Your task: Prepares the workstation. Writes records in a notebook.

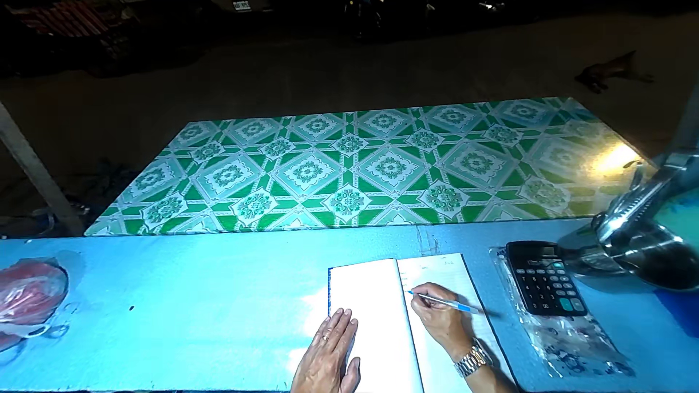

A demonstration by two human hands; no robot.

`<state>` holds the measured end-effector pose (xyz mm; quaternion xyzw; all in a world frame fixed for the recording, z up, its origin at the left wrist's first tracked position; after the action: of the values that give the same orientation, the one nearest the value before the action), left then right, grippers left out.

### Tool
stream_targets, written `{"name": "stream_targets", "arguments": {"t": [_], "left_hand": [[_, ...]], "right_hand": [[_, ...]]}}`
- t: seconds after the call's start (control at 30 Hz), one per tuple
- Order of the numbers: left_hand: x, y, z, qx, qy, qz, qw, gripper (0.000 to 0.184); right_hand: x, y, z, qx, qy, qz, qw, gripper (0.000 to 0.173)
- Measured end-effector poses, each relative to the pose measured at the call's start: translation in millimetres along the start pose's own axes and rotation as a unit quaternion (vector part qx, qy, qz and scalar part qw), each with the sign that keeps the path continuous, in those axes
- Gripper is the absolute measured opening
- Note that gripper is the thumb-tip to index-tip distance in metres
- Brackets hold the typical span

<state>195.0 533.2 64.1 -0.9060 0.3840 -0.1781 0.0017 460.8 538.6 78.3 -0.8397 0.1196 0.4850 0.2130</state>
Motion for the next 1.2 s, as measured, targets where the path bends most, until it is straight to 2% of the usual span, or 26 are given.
{"name": "stream_targets", "arguments": {"t": [0.43,0.53,0.67,0.83,1.03,1.2], "left_hand": [[0,-1,1,-0.002,-0.002,-0.001,1.0,0.059],[0,1,2,-0.003,0.0,-0.001,1.0,0.059],[-1,0,3,-0.004,0.002,-0.002,1.0,0.059],[0,0,2,0.0,-0.002,-0.002,1.0,0.06],[-1,0,2,-0.004,0.003,0.002,1.0,0.06],[-1,0,1,0.0,0.003,0.0,1.0,0.06]], "right_hand": [[0,0,-2,0.004,-0.005,0.012,1.0,0.012],[-6,-3,-14,0.006,-0.055,0.032,0.998,0.012],[-7,-2,-22,0.008,-0.04,0.026,0.999,0.012],[-3,-1,-19,0.001,-0.015,0.013,1.0,0.012],[5,-1,-14,0.002,-0.062,0.013,0.998,0.011],[4,-1,-12,-0.003,-0.045,0.016,0.999,0.011]]}}
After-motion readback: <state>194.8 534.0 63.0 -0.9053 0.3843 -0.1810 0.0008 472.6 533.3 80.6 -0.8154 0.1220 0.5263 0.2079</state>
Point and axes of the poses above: each hand's wrist, its own y-axis away from the middle knuckle, its own z-axis out of the palm, x = y × z, the point moved 10 cm from there along -y, towards the middle knuckle, and after that the axes turned 2 degrees about -x, right-handed, at the moved point
